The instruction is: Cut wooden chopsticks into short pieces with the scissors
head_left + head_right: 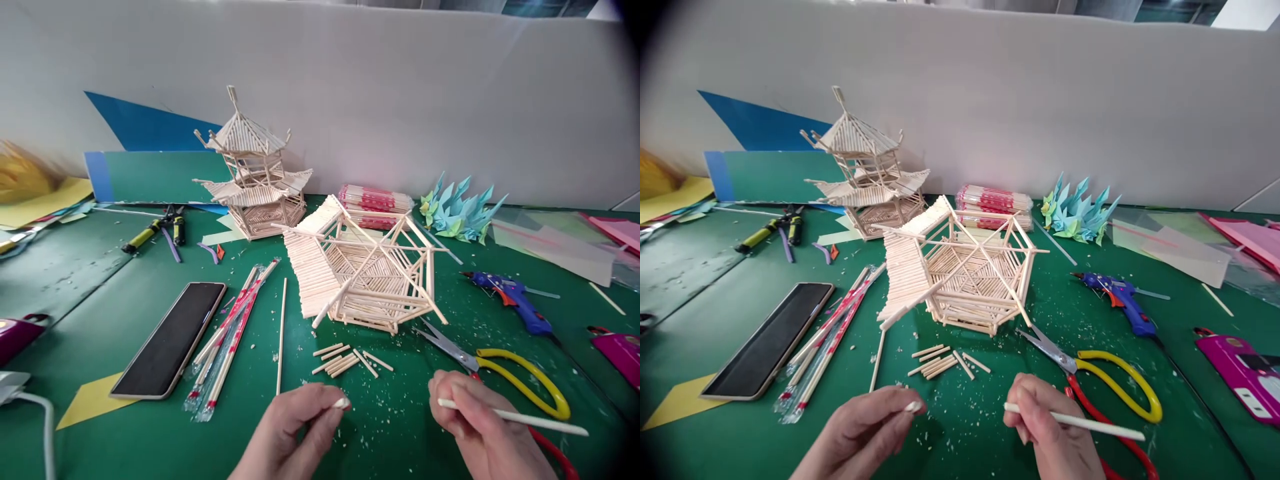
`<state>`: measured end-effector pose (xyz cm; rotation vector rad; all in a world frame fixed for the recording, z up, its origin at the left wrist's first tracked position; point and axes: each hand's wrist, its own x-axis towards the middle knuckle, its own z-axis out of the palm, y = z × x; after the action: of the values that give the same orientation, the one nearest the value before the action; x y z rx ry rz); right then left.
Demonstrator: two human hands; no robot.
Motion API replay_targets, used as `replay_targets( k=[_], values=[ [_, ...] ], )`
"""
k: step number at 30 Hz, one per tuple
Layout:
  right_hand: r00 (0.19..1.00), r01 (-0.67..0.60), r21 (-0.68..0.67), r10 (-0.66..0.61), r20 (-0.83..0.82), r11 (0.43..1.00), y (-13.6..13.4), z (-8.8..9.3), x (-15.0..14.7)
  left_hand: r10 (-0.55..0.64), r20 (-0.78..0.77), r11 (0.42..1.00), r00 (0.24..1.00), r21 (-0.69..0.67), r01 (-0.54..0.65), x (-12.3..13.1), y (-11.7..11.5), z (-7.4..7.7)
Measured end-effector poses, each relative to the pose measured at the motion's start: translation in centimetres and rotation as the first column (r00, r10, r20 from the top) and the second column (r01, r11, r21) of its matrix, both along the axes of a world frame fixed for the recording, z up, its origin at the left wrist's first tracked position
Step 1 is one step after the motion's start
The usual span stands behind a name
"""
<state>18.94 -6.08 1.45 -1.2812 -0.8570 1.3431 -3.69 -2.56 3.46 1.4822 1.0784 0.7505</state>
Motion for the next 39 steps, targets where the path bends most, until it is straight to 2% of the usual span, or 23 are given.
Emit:
replay_targets(
  k=[2, 4, 6, 8, 12, 15, 17, 21, 26, 34, 39],
  values=[
    [0.990, -0.032, 0.009, 0.031, 0.140, 0.999, 0.1, -0.2, -0.4, -0.028, -0.118, 0.975, 0.993, 0.214, 0.053, 0.8, 0.6, -0.4],
    [0.970, -0.058, 0.003, 0.056, 0.237, 0.998, 0.0, -0.5, -0.4, 0.014, -0.229, 0.924, 0.973, 0.376, 0.075, 0.7, 1.1, -1.1],
    [0.955, -0.053, -0.015, 0.055, 0.291, 0.998, -0.1, -0.7, -0.3, 0.073, -0.343, 0.865, 0.936, 0.489, 0.112, 0.1, 1.8, -1.8],
    [0.945, -0.045, -0.038, 0.055, 0.323, 0.998, -0.3, -0.8, -0.2, 0.113, -0.459, 0.819, 0.881, 0.545, 0.179, -0.4, 2.6, -2.0],
    [0.936, -0.032, -0.044, 0.046, 0.349, 0.999, -0.5, -0.7, -0.5, 0.144, -0.611, 0.795, 0.778, 0.539, 0.276, -0.4, 4.2, -1.6],
    [0.949, 0.057, -0.050, -0.038, 0.312, 0.997, -0.6, -0.7, -0.9, 0.132, -0.664, 0.806, 0.736, 0.504, 0.310, 0.1, 5.2, -1.3],
    [0.951, 0.082, -0.053, -0.063, 0.302, 0.995, -0.5, -0.9, -0.9, 0.125, -0.668, 0.822, 0.734, 0.484, 0.301, 0.3, 5.7, -1.3],
    [0.946, 0.005, -0.054, 0.012, 0.324, 0.999, -0.5, -1.3, -0.7, 0.119, -0.646, 0.855, 0.754, 0.453, 0.253, 0.4, 6.3, -1.5],
    [0.951, 0.052, -0.065, -0.029, 0.306, 0.997, -0.5, -0.9, -1.0, 0.086, -0.628, 0.876, 0.774, 0.417, 0.241, 0.2, 6.8, -1.7],
    [0.956, -0.036, -0.081, 0.058, 0.288, 0.996, 0.6, -0.7, -1.9, 0.089, -0.641, 0.867, 0.763, 0.426, 0.257, 0.7, 6.6, -1.8],
    [0.953, -0.124, -0.069, 0.138, 0.270, 0.990, 1.2, -0.6, -2.1, 0.101, -0.687, 0.842, 0.720, 0.444, 0.306, 1.1, 6.8, -2.6]
  ],
)
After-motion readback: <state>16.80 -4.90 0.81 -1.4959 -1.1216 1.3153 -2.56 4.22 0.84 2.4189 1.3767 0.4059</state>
